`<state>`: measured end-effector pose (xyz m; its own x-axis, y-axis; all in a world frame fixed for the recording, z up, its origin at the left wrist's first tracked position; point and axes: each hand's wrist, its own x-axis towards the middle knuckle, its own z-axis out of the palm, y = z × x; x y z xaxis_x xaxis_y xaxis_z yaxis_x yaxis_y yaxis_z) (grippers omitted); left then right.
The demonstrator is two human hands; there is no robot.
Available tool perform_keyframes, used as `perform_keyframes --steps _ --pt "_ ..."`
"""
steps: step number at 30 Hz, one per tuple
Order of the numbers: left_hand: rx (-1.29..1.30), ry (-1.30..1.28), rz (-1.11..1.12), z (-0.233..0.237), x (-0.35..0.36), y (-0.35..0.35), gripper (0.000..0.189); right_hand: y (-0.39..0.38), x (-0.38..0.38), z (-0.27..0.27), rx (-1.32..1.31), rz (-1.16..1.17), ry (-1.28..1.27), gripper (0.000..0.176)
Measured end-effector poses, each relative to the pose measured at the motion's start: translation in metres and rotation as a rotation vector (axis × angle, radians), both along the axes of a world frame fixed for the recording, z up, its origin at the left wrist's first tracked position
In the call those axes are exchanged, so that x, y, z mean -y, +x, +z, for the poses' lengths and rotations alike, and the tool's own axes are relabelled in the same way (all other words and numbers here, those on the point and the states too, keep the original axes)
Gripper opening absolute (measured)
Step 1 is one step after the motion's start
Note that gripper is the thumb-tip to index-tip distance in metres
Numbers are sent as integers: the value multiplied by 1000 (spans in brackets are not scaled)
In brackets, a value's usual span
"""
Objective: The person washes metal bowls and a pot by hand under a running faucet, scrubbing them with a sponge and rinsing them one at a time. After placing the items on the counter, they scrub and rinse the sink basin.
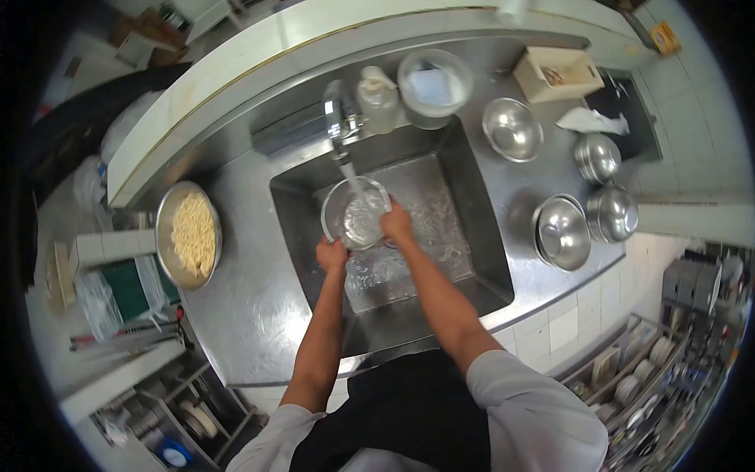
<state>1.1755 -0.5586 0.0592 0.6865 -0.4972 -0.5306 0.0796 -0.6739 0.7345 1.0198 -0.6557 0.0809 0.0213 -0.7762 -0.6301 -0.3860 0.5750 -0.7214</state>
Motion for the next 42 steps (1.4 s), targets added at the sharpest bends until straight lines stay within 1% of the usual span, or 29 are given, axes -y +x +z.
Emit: perform_keyframes --steps 1,2,4,5,6,8,10,11,12,13,15,16,17,19,20,21,22,23,25,26,28,30,32,34,35,36,37,38,42 --pt "181 25 19 -20 -7 1 26 7 -7 4 -110 81 -55 62" --pt "181 29 -9 -24 -17 -2 26 9 -19 2 -218 167 -105 62" --pt "394 45 -154 -31 -23 3 33 -17 -41 -2 -254 159 -180 62" --pt "397 45 -176 -35 -15 7 33 -25 -47 -3 -295 169 -253 62" --pt "412 -29 -300 -41 -5 7 39 -30 -44 -8 -300 145 -240 62" --pt "406 -166 -575 -53 5 -5 55 -51 -36 -6 -354 32 -392 64" --pt "496 -268 -590 -57 32 -22 62 -40 -15 -19 -357 36 -321 64" --pt "410 -148 -528 -59 41 -23 65 -31 -12 -33 -391 46 -301 65" --pt "331 -26 -465 -61 48 -21 68 -19 -11 -23 -427 111 -266 67" --pt "314 -31 -498 -54 50 -26 68 -16 -9 -4 -459 178 -235 70" --pt "193 226 -372 -35 54 -20 62 -31 -12 36 -457 217 -233 71" --pt "137 198 -328 -53 49 -15 52 -36 -15 46 -428 295 -237 73" --pt "-2 72 -267 -83 46 -16 43 -49 -16 46 -394 214 -307 72" --pt "-443 -269 -91 -164 39 -18 24 -55 -16 74 -345 182 -499 67" --pt "-652 -289 -222 -134 40 -22 36 -49 -19 105 -303 247 -494 67" --pt "-715 -229 -47 -83 54 -47 33 -43 -17 145 -281 408 -416 60" --pt "-804 -220 37 -68 63 -62 32 -36 -14 166 -273 565 -348 53" --pt "-871 -239 73 -63 60 -69 31 -29 -13 165 -262 621 -372 53" --pt "-981 -276 107 -56 55 -80 30 -19 -12 163 -242 703 -947 37" --pt "-1023 -294 107 -52 52 -78 29 -11 -5 163 -229 736 -967 37" --pt "-1101 -301 91 -48 41 -70 27 13 19 165 -451 683 -1132 28" --pt "-1149 -315 70 -42 32 -60 26 21 51 153 -460 693 -1121 29" --pt "-1185 -342 62 -37 26 -51 25 18 81 146 313 601 -261 36" --pt "-1224 -380 48 -35 28 -46 23 12 79 108 556 527 -204 48" --pt "-1242 -399 41 -34 33 -46 23 8 68 96 381 552 -123 50" --pt "-1256 -416 28 -34 39 -45 22 10 47 97 356 480 -334 51" --pt "-1271 -434 15 -34 45 -45 22 -4 35 87 352 408 -319 52" --pt "-1283 -447 -2 -35 53 -44 21 -7 31 92 336 437 -325 52" --pt "-1337 -456 -73 -40 63 -56 19 -13 -5 104 101 544 -753 53"
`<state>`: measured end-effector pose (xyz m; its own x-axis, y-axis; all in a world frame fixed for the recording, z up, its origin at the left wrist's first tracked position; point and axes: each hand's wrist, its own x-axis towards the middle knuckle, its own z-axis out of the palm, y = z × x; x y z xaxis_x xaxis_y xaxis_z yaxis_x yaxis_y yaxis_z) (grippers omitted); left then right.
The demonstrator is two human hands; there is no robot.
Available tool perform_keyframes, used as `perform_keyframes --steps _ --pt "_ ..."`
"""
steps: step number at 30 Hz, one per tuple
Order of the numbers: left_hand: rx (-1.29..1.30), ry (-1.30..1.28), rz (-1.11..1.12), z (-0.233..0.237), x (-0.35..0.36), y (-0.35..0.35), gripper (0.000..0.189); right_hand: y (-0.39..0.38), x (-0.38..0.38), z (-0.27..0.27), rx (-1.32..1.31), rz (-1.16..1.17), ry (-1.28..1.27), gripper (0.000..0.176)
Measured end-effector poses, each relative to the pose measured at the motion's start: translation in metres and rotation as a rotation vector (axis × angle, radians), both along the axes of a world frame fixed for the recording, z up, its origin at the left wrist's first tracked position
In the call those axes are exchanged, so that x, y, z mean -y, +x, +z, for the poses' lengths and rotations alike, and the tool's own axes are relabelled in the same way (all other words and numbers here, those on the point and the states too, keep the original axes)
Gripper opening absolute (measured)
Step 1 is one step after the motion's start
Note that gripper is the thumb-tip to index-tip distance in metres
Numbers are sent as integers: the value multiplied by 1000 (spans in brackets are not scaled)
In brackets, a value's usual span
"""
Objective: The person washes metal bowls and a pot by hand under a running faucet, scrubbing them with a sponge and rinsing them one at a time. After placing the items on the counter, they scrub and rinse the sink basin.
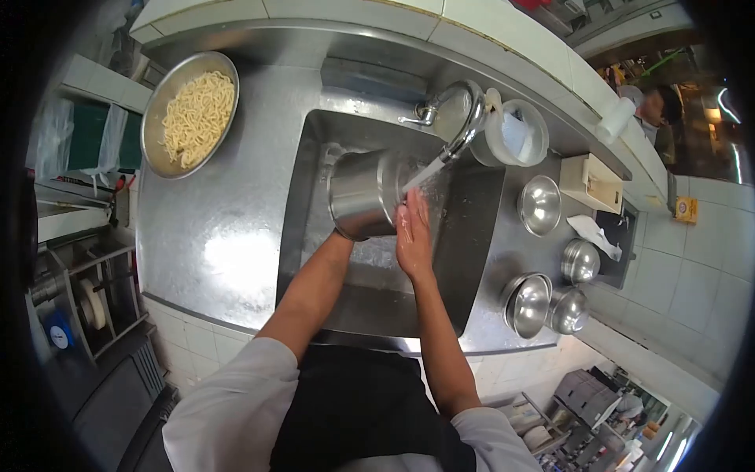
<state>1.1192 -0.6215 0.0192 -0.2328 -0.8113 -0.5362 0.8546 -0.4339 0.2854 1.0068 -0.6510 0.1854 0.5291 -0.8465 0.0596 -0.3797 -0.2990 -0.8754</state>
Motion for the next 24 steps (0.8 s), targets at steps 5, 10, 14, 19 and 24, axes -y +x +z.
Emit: perform_keyframes --steps 5,10,14,19,24 --pt "46 50 1 6 -22 -18 17 4 63 7 81 -43 120 55" --pt "524 177 103 11 -22 2 17 -63 47 -103 349 -374 1139 66" --pt "973 237 137 20 -31 38 29 -72 2 -57 797 -184 1171 79" --pt "1057 364 69 136 -28 8 48 -103 -8 -54 642 -222 1306 79" --pt "1807 151 30 150 -53 1 55 -59 -6 -95 298 -416 1104 54"
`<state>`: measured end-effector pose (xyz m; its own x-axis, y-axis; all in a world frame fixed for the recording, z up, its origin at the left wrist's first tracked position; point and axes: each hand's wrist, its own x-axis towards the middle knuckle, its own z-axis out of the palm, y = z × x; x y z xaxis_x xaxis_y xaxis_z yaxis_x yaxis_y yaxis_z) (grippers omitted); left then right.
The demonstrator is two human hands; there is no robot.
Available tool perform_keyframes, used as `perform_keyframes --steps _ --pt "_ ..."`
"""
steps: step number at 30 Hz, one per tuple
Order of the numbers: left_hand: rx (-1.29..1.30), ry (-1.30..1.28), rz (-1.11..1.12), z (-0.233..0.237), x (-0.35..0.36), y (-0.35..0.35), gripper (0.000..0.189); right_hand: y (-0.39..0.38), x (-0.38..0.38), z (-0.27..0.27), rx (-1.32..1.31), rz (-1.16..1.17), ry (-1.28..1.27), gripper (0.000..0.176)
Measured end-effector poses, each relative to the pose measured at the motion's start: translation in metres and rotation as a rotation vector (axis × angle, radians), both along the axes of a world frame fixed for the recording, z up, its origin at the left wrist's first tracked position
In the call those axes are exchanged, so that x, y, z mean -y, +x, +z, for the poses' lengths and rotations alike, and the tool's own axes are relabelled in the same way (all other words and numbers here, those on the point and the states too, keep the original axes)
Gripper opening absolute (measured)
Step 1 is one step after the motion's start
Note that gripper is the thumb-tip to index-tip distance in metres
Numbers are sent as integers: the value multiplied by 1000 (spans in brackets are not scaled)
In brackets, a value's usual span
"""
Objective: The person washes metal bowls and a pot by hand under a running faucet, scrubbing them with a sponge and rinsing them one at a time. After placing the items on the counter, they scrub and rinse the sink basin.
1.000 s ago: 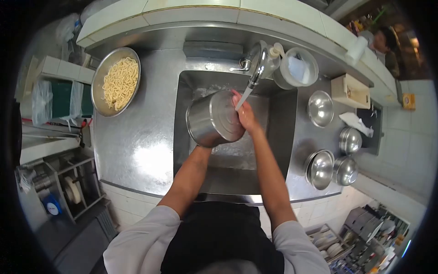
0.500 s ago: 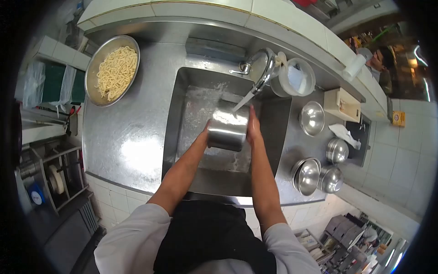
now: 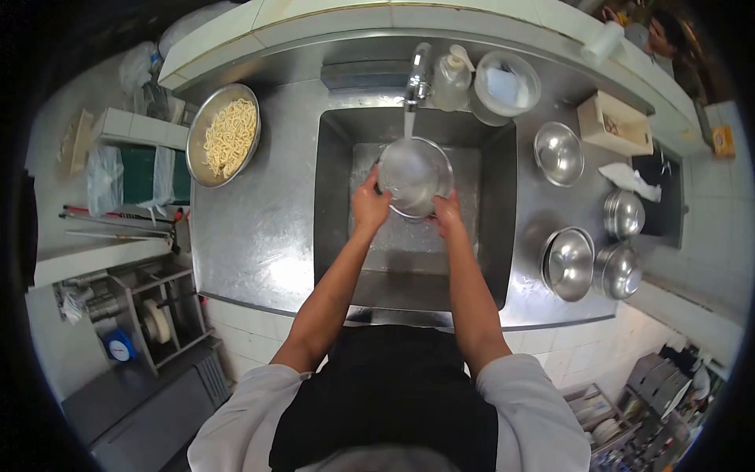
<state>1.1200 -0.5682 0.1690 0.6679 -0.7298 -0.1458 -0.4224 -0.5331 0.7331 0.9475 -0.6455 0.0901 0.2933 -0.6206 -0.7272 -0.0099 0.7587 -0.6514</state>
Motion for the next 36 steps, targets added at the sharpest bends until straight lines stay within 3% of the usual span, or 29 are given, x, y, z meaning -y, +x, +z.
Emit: perform_keyframes --steps 4,6,8,11,14,16,19,21,22,24,25,27,29,31,32,34,36 --pt "-91 -39 87 3 -38 43 50 43 -37 17 21 52 -112 58" --pt "-292 321 -13 17 -63 53 49 32 -66 41 97 50 -76 56" --pt "-545 203 -11 14 -78 32 37 8 -58 80 64 -32 88 52" --pt "-701 -28 30 10 -89 -1 29 3 -34 0 -8 -123 -9 49" --pt "-428 62 -87 14 -101 -15 29 30 -18 -12 -17 -171 -120 48" --pt "-29 233 -229 34 -128 -17 30 58 -29 -5 -228 41 -289 44" --pt "-111 225 -88 40 -184 -1 29 51 -41 20 30 32 -68 40" --pt "-180 164 50 58 -226 5 29 39 -47 10 194 -10 148 40" --pt "-265 103 160 69 -246 9 30 33 -51 -9 218 -15 218 41" --pt "-352 34 335 88 -280 9 30 20 -57 -73 526 -39 543 45" --pt "-334 -3 364 91 -297 10 31 16 -69 -71 526 -12 543 45" --pt "-290 -24 442 106 -311 6 30 12 -78 -53 838 -59 828 33" --pt "-277 -26 462 110 -313 8 30 21 -87 -28 871 -15 793 29" --pt "-9 -25 339 114 -302 17 31 37 -101 -10 898 12 745 26" --pt "69 39 309 148 -283 13 34 51 -108 -13 951 92 703 26" --pt "141 -141 281 157 -263 28 44 75 -117 0 944 251 650 22" --pt "170 -250 269 169 -248 48 49 106 -130 50 794 370 541 16"
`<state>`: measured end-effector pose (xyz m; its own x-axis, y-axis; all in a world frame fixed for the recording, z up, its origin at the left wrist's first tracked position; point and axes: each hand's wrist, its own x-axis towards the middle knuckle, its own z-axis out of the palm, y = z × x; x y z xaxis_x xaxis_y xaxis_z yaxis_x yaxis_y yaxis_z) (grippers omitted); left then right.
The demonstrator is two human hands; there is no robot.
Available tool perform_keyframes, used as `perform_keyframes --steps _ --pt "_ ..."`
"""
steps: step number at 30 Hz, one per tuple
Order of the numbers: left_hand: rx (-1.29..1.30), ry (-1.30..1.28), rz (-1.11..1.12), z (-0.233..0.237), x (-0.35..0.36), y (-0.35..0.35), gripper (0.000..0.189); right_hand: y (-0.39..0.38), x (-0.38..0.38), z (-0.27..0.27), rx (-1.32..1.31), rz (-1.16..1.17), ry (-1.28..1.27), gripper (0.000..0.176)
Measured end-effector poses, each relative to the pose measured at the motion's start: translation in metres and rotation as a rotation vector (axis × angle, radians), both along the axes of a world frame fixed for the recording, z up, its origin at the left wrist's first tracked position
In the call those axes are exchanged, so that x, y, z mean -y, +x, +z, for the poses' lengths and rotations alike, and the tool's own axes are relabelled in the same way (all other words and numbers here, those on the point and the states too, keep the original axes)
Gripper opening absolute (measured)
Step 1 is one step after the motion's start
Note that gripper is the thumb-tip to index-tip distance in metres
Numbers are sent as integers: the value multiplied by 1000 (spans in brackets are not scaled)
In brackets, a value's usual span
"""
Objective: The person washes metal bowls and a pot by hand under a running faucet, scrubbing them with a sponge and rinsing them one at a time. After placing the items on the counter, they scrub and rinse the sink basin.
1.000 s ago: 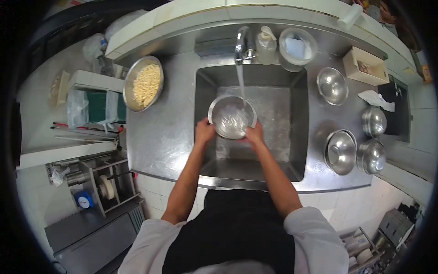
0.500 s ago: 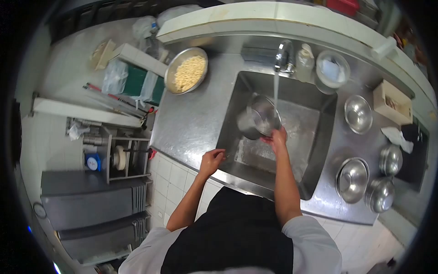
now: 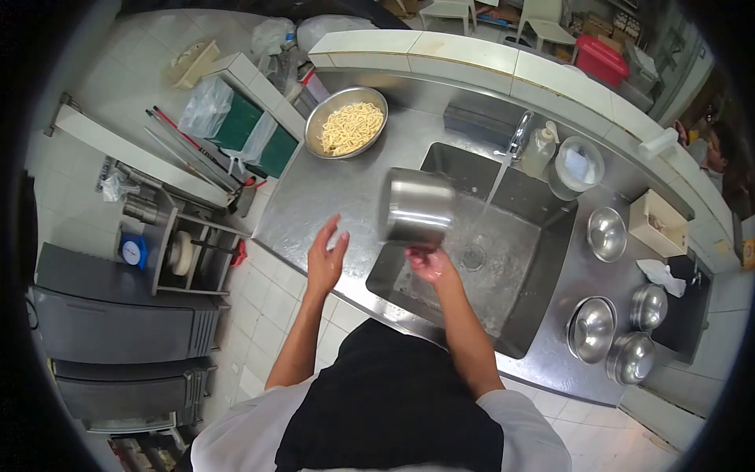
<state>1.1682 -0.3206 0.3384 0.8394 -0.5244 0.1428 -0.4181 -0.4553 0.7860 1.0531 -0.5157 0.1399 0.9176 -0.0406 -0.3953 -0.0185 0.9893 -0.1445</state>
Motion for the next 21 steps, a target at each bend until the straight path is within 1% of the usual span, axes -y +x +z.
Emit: perform_keyframes --steps 1,2,3,4,5,6,7,8,9,10,11,12,13,14,15,16,18,19,21 --pt "52 -79 -4 4 3 10 55 10 -10 35 -71 17 -118 14" --pt "30 -86 -9 6 3 21 55 18 -16 61 -93 13 -125 14" --pt "-262 -189 51 7 0 34 57 26 -19 83 -181 99 -340 17" --pt "-556 -288 112 5 -2 44 60 29 -22 98 -271 191 -553 26" --pt "-615 -361 137 0 -7 49 61 25 -26 107 -297 194 -552 26" --pt "-641 -360 137 -10 -15 51 61 20 -28 113 -410 89 -768 31" --pt "-715 -241 37 -28 -23 55 60 15 -28 114 -519 -16 -989 35" --pt "-782 -123 -69 -48 -30 59 59 1 -22 103 -567 -83 -1070 33" --pt "-549 -75 -147 -78 -36 58 54 -20 -15 91 -617 -152 -1149 32" --pt "-532 -49 -133 -86 -40 53 49 -41 -16 93 -738 -203 -1135 27" --pt "-562 -77 -131 -97 -46 51 48 -60 -15 96 -859 -258 -1119 23" --pt "-586 -102 -138 -106 -49 51 47 -83 -1 77 -889 -269 -1112 23" --pt "-607 -90 -172 -111 -51 51 47 -115 12 38 -934 -195 -807 17" --pt "-613 -92 -205 -115 -52 49 47 -141 14 5 -959 -137 -497 18" --pt "-617 -103 -238 -120 -48 45 48 -156 12 -12 -717 -222 -35 29" --pt "-638 -107 -272 -118 -41 42 48 -165 3 -14 -737 -257 -38 29" --pt "-648 -108 -409 -105 -26 41 52 -153 -26 -18 -571 -303 211 30" --pt "-623 -115 -466 -106 -16 43 58 -148 -35 -23 -574 -298 201 30" --pt "-625 -133 -441 -109 11 45 59 -137 -59 -36 -106 -313 213 32"
